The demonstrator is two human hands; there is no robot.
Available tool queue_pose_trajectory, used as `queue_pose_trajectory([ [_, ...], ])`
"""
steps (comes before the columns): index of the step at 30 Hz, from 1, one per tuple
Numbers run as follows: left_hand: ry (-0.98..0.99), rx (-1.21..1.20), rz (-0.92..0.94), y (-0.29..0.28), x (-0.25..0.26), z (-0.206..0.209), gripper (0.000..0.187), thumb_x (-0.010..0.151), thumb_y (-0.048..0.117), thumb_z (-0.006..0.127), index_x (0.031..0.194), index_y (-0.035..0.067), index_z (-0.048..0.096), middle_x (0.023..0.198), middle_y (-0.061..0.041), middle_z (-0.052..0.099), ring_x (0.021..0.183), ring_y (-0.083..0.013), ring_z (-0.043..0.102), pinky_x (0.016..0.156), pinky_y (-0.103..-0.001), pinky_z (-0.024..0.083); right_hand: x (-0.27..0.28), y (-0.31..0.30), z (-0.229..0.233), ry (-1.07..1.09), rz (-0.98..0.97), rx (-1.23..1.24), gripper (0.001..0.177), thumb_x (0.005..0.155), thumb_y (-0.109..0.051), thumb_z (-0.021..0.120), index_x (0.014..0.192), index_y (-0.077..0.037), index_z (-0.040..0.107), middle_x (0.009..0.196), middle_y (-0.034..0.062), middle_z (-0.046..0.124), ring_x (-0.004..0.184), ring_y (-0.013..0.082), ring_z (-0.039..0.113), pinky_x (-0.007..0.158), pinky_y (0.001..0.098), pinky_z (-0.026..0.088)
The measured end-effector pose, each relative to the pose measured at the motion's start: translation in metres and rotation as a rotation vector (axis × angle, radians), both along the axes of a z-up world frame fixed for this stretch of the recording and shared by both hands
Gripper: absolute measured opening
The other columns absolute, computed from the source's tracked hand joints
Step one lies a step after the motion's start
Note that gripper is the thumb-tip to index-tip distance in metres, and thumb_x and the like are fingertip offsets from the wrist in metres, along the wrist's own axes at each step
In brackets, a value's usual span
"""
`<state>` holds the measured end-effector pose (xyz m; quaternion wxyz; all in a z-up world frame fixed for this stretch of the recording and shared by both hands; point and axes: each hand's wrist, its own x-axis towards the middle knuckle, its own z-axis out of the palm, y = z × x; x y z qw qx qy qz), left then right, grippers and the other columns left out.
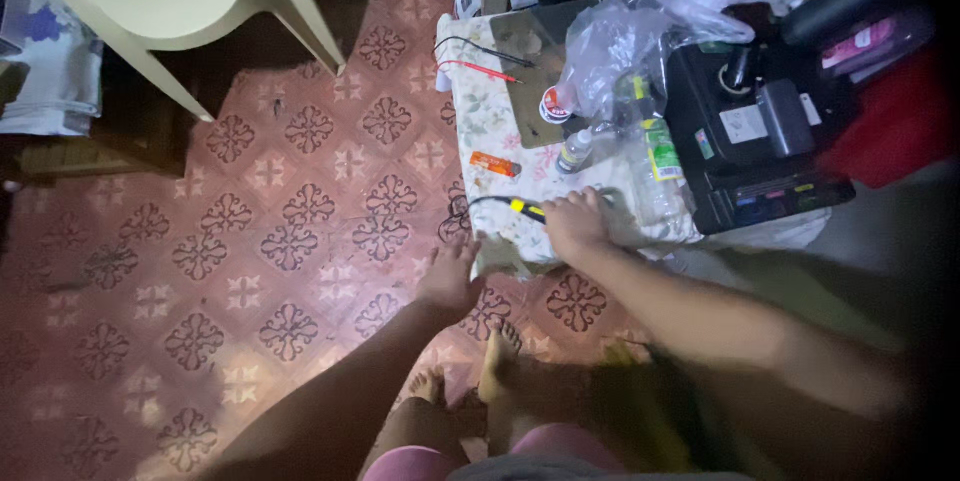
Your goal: The person handles a soldering iron, a multimeter, and various small items on a cluttered table before picking up and moving a plastic chair.
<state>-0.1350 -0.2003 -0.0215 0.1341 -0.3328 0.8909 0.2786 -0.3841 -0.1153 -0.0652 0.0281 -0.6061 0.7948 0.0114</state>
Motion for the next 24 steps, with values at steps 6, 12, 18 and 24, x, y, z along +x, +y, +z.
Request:
queue_pose_trajectory([
  [6,0.29,-0.196,-0.071,-0.014,0.007,0.033,0.087,0.086,0.028,0.069,0.158,0.004,0.025,0.162,-0.025,0.027,0.15,-0.0436,0.025,0.119,-0.048,0.022,0.056,-0.015,0.077,-0.097,0.122,0.169,0.024,0.078,-0.026,0.077,0.101,-0.02,0.076,0.104,0.0029,0.072,0.118,0.024,0.056,0.116,0.0601,0.021],
  [12,-0.038,-0.285,-0.236,-0.017,0.003,0.089,0.045,0.101,0.043,0.053,0.13,0.009,0.058,0.126,-0.015,0.066,0.13,-0.0304,0.057,0.127,-0.06,0.009,0.106,0.011,0.136,-0.119,0.219,-0.218,0.028,0.08,-0.015,0.075,0.108,-0.018,0.076,0.102,-0.0007,0.071,0.123,0.024,0.054,0.119,0.0657,0.018],
  [18,0.265,-0.315,-0.14,-0.027,0.045,0.096,0.045,0.095,0.04,0.055,0.123,0.005,0.061,0.105,-0.017,0.072,0.107,-0.0349,0.065,0.118,-0.06,0.013,0.136,0.048,0.166,-0.052,-0.222,-0.439,0.075,0.077,-0.031,0.078,0.147,-0.025,0.052,0.135,0.0193,0.045,0.131,0.0376,0.037,0.106,0.0675,0.017],
  [24,0.176,-0.292,-0.161,-0.033,0.105,0.113,0.038,0.099,0.036,0.052,0.125,0.009,0.061,0.099,-0.016,0.073,0.106,-0.0331,0.067,0.123,-0.057,0.016,0.165,0.067,0.177,0.076,-0.363,-0.356,0.077,0.079,-0.026,0.076,0.149,-0.039,0.049,0.138,0.017,0.041,0.135,0.0371,0.032,0.111,0.061,0.018],
])
